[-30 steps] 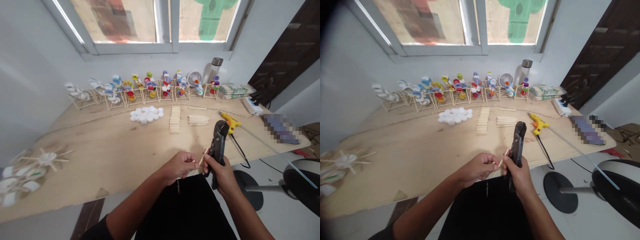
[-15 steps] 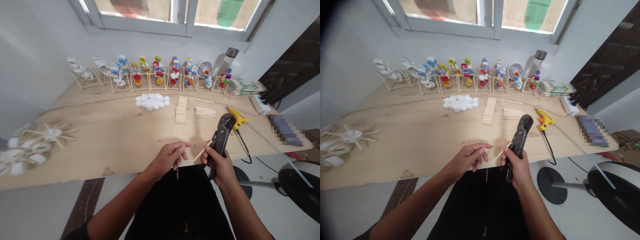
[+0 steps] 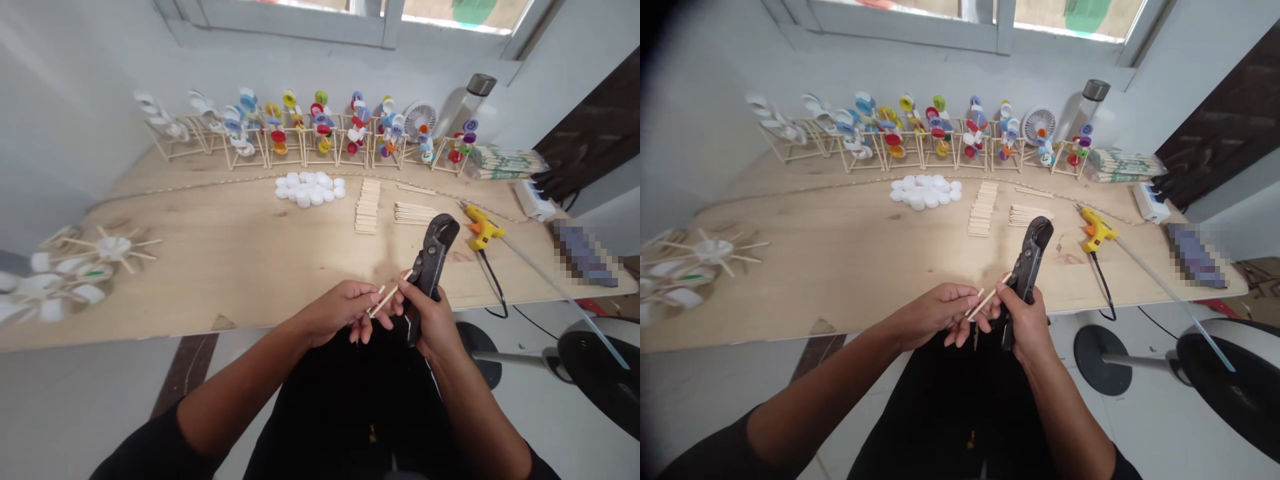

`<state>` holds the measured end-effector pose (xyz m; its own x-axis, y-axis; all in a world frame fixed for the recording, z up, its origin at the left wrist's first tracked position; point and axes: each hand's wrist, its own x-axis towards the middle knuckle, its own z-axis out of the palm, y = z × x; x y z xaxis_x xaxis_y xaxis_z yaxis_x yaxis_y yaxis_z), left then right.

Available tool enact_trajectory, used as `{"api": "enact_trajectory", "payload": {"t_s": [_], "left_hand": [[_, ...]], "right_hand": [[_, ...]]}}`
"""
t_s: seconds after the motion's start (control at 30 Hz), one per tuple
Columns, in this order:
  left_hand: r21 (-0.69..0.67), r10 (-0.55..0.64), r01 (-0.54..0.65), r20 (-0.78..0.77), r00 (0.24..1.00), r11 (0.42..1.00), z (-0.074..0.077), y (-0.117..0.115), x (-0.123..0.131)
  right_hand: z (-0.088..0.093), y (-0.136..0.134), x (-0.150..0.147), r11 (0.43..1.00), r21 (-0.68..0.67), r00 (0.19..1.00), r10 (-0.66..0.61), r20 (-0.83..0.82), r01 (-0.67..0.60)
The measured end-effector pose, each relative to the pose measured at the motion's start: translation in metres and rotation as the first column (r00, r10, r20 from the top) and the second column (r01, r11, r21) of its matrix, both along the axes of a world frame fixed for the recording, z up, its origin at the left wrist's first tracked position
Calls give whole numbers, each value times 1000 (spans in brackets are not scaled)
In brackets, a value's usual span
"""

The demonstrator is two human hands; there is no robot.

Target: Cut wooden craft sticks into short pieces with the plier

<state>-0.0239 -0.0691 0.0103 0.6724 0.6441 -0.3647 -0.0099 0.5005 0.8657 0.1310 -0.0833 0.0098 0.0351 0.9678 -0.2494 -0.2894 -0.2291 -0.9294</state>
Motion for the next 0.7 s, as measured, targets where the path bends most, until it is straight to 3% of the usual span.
{"api": "enact_trajectory", "payload": {"t_s": [0.7], "left_hand": [[-36,-106,107,31,994,994,-1,0,2]], "right_hand": [[-3,-2,0,999,11,999,-47,19,47]]}}
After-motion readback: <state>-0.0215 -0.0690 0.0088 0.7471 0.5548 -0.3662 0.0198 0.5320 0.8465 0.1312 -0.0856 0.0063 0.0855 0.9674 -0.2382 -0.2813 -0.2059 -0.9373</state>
